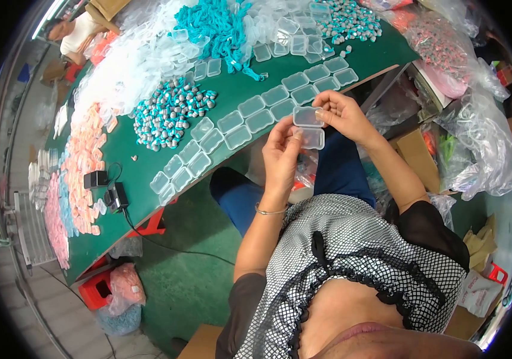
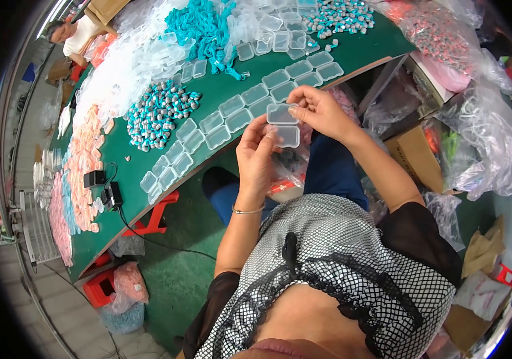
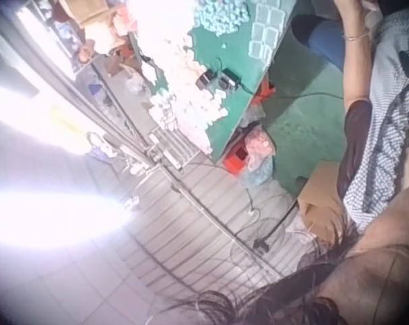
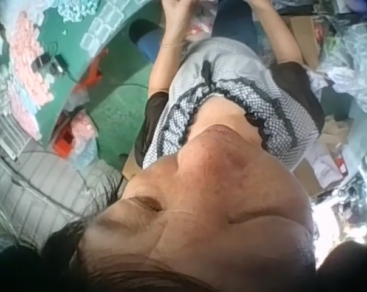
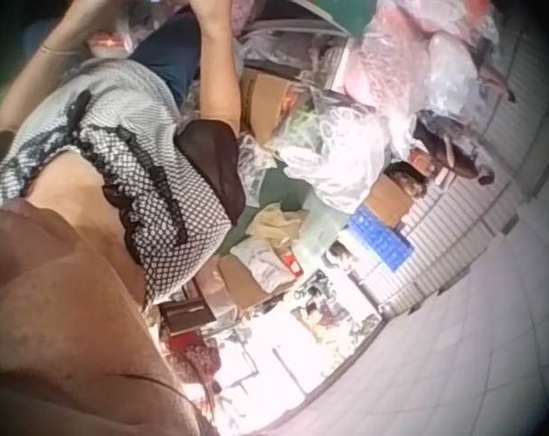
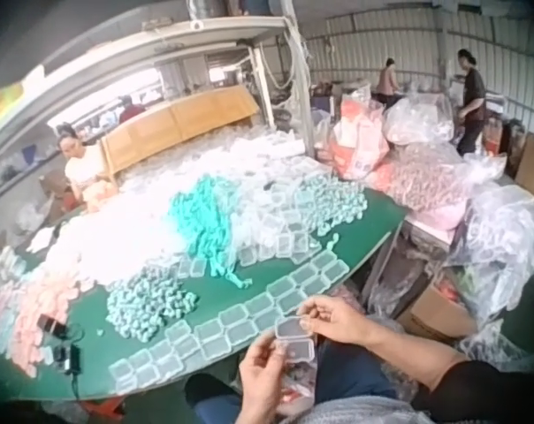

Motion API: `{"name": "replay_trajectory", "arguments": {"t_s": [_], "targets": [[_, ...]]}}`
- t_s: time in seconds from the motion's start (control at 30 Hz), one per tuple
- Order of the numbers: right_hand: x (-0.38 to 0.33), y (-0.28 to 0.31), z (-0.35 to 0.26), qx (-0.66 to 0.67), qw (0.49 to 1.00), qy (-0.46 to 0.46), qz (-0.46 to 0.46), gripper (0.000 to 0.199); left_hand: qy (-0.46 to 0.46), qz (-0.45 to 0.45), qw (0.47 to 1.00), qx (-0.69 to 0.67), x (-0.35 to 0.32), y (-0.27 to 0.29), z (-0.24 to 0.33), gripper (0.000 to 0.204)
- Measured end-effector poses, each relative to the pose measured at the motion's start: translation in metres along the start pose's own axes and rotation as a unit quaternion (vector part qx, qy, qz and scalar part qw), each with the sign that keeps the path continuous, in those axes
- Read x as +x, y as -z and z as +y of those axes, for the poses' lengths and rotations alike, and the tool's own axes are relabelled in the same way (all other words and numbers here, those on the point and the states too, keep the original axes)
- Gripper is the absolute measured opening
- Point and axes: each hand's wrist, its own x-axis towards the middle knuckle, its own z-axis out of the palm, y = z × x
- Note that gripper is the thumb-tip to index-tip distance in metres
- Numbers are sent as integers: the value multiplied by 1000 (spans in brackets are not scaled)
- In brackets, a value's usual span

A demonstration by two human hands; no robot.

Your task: Sorting and placing small decorative or functional components into small plastic containers.

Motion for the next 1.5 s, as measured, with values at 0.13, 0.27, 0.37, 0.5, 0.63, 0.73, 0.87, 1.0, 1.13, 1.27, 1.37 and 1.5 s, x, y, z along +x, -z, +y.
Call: {"name": "replay_trajectory", "arguments": {"t_s": [0.13,0.27,0.37,0.5,0.63,0.73,0.87,1.0,1.13,1.27,1.37,1.5], "targets": [[-9,9,-21,-157,983,90,14,24,13,-16,996,86,12,2,10,25],[-23,21,-34,-273,940,196,-58,26,23,-48,991,122,29,2,15,20],[-32,28,-36,-343,907,236,-62,26,37,-70,990,115,41,-1,14,20],[-36,26,-43,-448,844,290,-58,18,90,-112,987,71,54,0,8,19],[-38,27,-44,-459,809,364,-52,19,121,-147,981,46,64,-4,7,25],[-38,31,-41,-470,799,373,-49,19,158,-134,977,-51,66,-9,8,31],[-39,44,-37,-502,791,349,1,18,135,-105,984,-40,62,-12,5,33],[-38,52,-36,-527,778,340,40,18,79,-89,991,68,52,-15,5,30],[-31,77,-24,-543,770,292,165,16,40,-108,978,172,48,-17,5,26],[-26,108,-9,-566,758,242,214,15,-20,-107,966,236,52,-18,-1,21],[-19,118,-3,-575,765,209,200,15,-97,-126,930,331,58,-17,-6,21],[-9,128,2,-580,765,217,176,13,-122,-125,909,378,58,-27,-4,21]]}}
